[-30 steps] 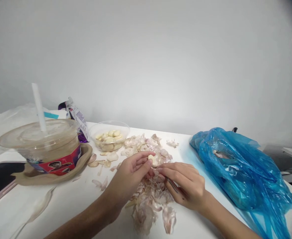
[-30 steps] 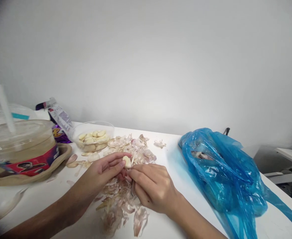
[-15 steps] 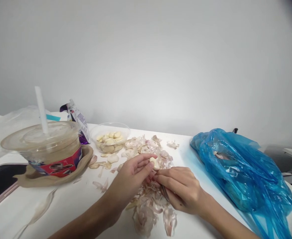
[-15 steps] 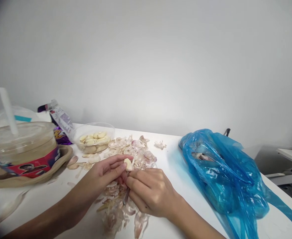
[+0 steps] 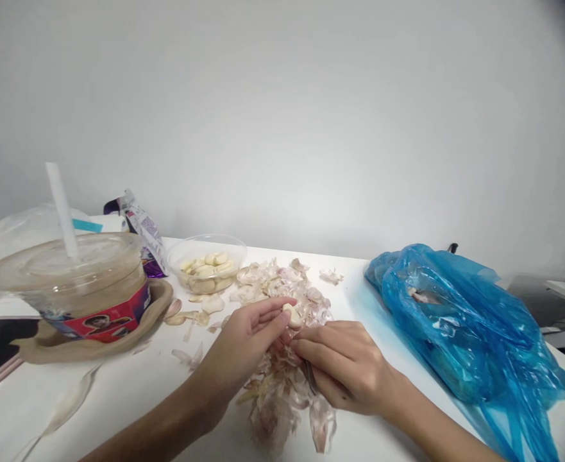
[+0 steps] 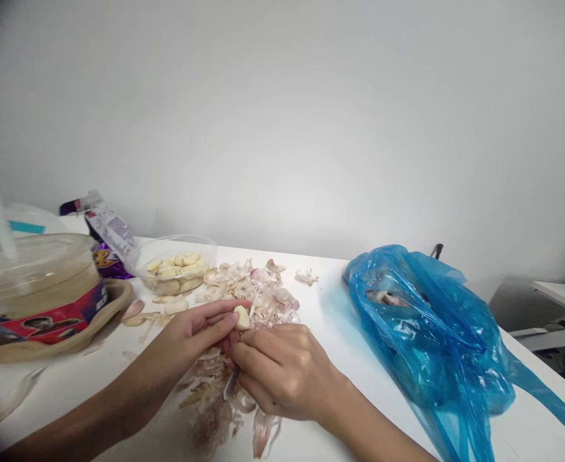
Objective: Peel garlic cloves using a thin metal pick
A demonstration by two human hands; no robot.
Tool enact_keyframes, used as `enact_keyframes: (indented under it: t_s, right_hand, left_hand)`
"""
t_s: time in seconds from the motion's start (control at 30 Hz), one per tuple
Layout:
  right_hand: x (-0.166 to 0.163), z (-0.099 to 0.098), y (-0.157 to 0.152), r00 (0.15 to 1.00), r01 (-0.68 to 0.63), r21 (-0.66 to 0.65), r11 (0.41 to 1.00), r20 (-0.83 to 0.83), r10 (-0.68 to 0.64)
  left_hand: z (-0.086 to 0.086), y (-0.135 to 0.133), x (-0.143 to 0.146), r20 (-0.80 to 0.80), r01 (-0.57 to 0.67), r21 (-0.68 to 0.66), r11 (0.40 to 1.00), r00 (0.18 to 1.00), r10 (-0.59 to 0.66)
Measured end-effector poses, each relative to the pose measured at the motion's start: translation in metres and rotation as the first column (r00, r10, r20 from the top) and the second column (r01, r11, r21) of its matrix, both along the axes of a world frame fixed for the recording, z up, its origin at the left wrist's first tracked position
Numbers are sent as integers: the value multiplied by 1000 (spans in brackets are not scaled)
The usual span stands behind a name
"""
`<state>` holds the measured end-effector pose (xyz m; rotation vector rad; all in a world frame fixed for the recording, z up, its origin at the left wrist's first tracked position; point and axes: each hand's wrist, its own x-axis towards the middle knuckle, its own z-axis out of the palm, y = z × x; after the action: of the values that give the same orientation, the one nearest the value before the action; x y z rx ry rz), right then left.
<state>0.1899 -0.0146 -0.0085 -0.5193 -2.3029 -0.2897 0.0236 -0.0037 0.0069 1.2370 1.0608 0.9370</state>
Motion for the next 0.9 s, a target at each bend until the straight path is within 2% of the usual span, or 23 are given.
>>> enact_keyframes:
  t_s: [0.2, 0.37, 0.53, 0.7, 0.9]
  right_hand:
    - [0, 1, 1, 999, -1, -32, 999, 50, 2]
    - [0, 0, 1, 987, 57, -110, 992, 158, -39]
    - [-1, 1, 0, 960, 119, -174, 978, 271, -69]
    - [-1, 1, 0, 950, 126, -177, 976, 304, -68]
    - [-1, 0, 0, 956, 112, -157, 981, 288, -63]
  left_hand:
    - [-1, 0, -1, -36, 22, 11, 1000, 999, -22]
    - [-4, 1, 0, -89, 30, 20, 999, 996, -28]
    - [-12, 4, -1, -137, 94, 99, 991, 987, -80]
    - [-16, 2, -2, -196, 149, 182, 972, 974, -112]
    - [-12, 1, 0, -216, 147, 178, 973, 970, -107]
